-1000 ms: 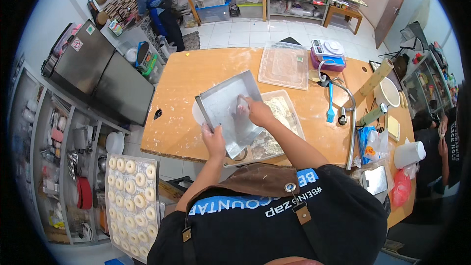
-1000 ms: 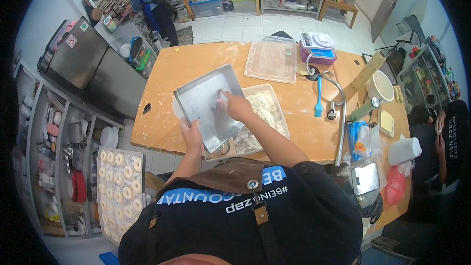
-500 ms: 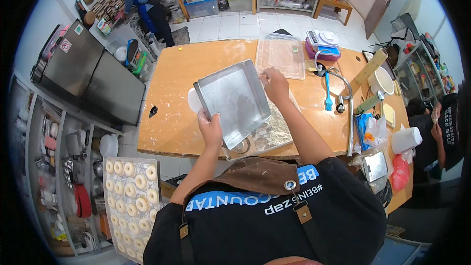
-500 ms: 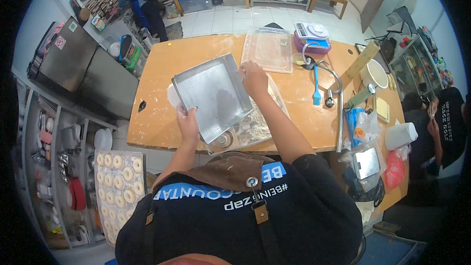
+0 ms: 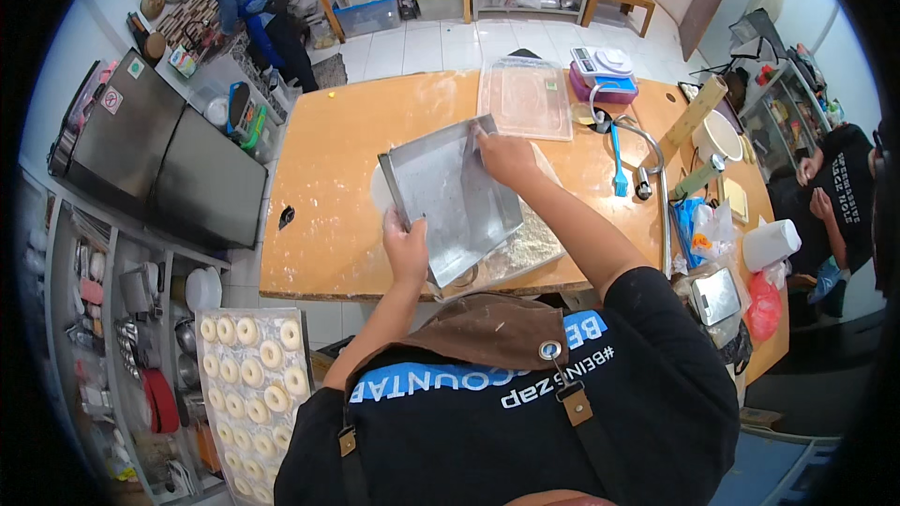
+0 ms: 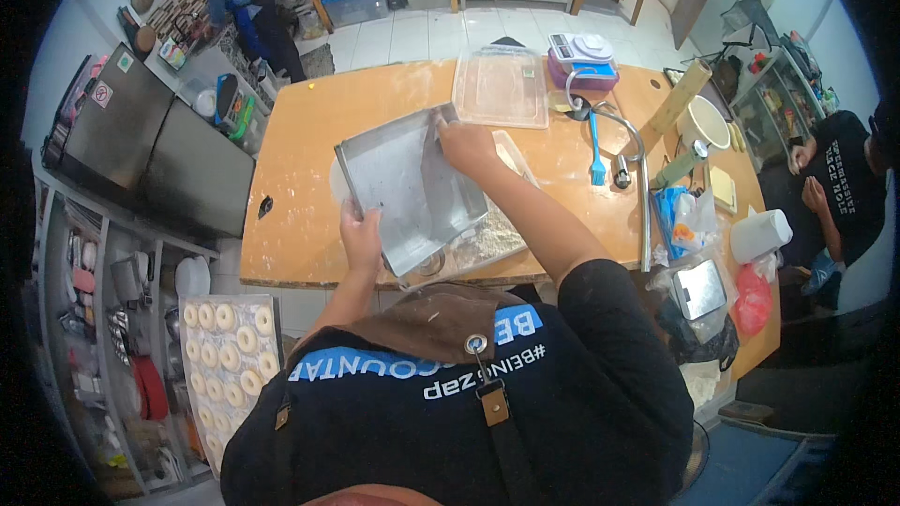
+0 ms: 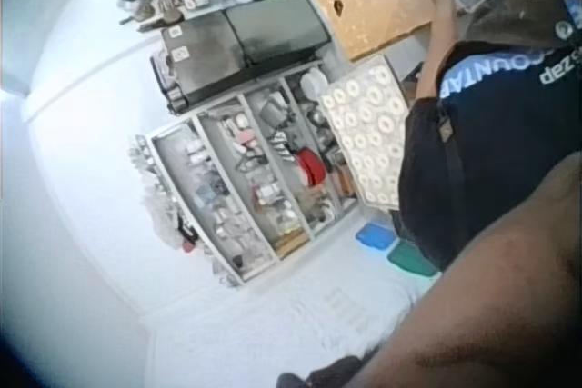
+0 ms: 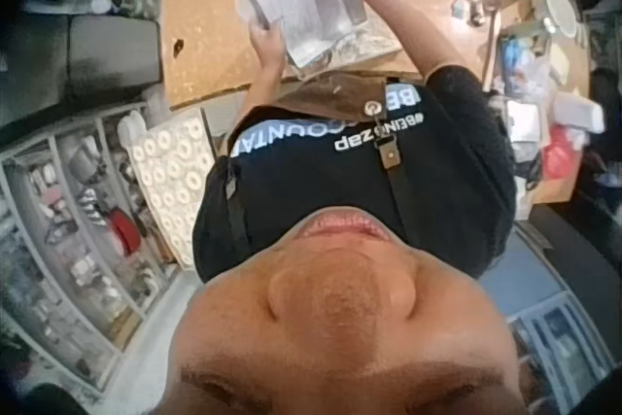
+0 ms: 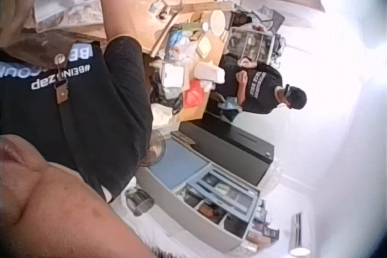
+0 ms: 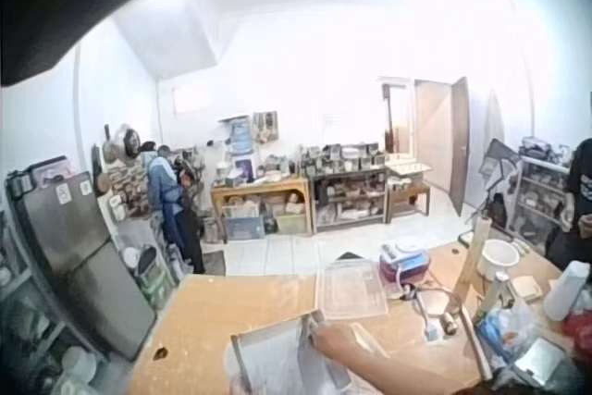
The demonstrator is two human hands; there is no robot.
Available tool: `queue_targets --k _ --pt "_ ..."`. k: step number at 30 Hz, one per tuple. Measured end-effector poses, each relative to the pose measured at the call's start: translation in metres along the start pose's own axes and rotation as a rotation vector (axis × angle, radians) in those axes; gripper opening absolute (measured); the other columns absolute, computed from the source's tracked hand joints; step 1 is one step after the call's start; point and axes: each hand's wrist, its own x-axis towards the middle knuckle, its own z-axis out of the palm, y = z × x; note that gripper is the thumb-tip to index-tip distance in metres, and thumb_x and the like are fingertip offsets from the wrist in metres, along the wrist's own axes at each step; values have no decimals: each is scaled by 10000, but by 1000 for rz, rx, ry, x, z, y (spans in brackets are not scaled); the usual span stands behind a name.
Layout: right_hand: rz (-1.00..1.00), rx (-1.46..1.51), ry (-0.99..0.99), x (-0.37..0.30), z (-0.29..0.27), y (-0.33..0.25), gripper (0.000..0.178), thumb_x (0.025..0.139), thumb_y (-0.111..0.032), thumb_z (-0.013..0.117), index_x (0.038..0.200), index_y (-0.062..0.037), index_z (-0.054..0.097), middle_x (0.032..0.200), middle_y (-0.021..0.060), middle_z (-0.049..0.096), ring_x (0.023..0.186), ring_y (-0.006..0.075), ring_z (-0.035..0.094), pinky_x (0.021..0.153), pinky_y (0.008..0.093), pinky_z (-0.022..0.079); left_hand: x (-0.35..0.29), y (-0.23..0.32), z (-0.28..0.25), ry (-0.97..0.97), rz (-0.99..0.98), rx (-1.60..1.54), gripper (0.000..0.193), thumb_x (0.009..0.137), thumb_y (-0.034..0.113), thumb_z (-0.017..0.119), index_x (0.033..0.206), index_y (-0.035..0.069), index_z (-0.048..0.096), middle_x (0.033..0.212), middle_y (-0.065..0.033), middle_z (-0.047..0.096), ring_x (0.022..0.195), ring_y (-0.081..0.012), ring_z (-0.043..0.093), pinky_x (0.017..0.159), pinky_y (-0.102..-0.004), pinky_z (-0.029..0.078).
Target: The person rubs flour into a square baking pan by hand, places dough rounds into a container with flour, shakes the lidded container to coat them, and carries the tray of coated doughnuts to a station.
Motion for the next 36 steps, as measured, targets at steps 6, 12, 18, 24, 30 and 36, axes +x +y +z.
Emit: queue_targets --k 6,12,18,24,30,36 --pt "141 98 -30 7 -3 -12 475 811 -123 429 1286 -127 434 749 139 644 694 320 637 598 434 501 4 -1 -4 -3 112 148 392 731 -1 501 1112 -79 456 1024 -123 507 950 -194 509 864 -306 399" --pt "170 243 -110 -20 9 -11 456 830 -186 444 1285 -169 428 785 183 634 731 356 622 645 462 487 3 -3 -1 92 56 74 378 738 2 499 1108 -67 463 1029 -117 504 946 -190 511 843 -306 406" --pt "187 268 63 -3 -11 7 508 836 -218 460 1334 -182 368 790 197 627 732 363 614 651 468 480 9 4 5 11 115 144 414 733 1 514 1135 -76 446 1060 -114 479 968 -188 507 847 -305 407" --pt "208 184 -48 -6 -16 3 500 834 -173 424 1331 -164 370 805 179 639 750 340 628 660 457 489 7 0 7 -3 211 190 473 711 -11 539 1166 -87 435 1094 -132 455 1021 -223 493 894 -331 389" --pt "260 210 -302 -58 16 -11 456 832 -156 418 1286 -189 429 833 160 646 823 322 628 704 442 485 16 0 11 13 302 241 487 702 -11 549 1166 -97 430 1084 -147 450 1047 -254 479 914 -333 379" --pt "261 459 36 -55 1 17 397 832 -180 487 1229 -160 485 840 160 635 808 342 611 703 442 474 22 4 25 103 308 223 475 708 2 556 1161 -87 443 1082 -159 446 1039 -271 473 913 -353 381"
